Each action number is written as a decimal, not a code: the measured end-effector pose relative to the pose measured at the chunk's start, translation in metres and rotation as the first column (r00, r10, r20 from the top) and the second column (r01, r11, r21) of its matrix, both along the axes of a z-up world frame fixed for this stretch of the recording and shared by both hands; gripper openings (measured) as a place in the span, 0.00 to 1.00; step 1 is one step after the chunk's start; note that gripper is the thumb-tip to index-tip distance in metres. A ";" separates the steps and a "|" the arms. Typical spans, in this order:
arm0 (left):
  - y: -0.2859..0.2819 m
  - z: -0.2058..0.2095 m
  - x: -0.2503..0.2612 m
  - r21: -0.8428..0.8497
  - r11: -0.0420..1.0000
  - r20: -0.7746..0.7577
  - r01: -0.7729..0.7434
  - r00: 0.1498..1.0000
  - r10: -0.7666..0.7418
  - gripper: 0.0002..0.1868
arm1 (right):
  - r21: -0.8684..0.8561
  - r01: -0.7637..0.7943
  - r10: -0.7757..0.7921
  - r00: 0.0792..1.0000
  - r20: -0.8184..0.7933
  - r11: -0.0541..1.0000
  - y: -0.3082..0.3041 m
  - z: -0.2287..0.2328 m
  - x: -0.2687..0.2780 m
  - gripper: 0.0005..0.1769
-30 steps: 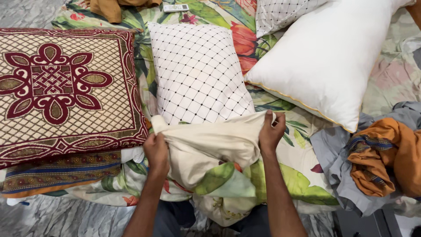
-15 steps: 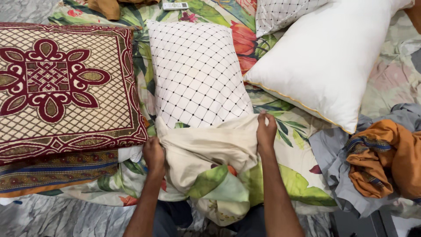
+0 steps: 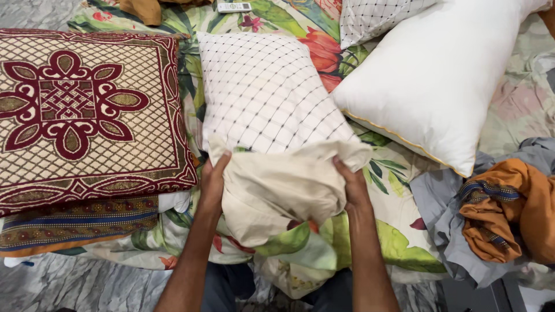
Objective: The person places a decorative pillow on a bed, then picks up a pillowcase and inserts a pillow into it. They repeatedly adjust and smooth the pillowcase over the pillow to fit it properly.
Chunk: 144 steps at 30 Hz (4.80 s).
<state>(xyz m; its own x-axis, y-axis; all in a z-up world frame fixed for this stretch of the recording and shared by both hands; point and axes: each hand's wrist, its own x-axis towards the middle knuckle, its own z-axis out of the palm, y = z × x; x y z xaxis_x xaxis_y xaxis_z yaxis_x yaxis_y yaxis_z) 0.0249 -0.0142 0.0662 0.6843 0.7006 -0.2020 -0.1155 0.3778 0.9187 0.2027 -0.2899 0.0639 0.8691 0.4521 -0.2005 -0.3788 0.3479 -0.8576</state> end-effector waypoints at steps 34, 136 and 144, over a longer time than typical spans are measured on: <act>-0.003 -0.104 -0.046 0.901 0.430 -0.348 0.051 0.675 0.651 0.17 | -0.477 0.311 0.348 0.388 0.853 0.822 0.072 0.056 -0.120 0.09; 0.055 0.176 0.142 0.944 -0.158 0.330 -0.290 0.844 0.422 0.19 | -0.237 -0.338 0.245 0.905 -0.346 0.911 -0.202 -0.097 0.032 0.18; 0.031 0.134 0.163 0.986 -0.034 0.161 -0.164 0.869 0.468 0.18 | -0.834 0.541 -0.188 0.835 0.517 0.109 -0.247 -0.062 0.004 0.18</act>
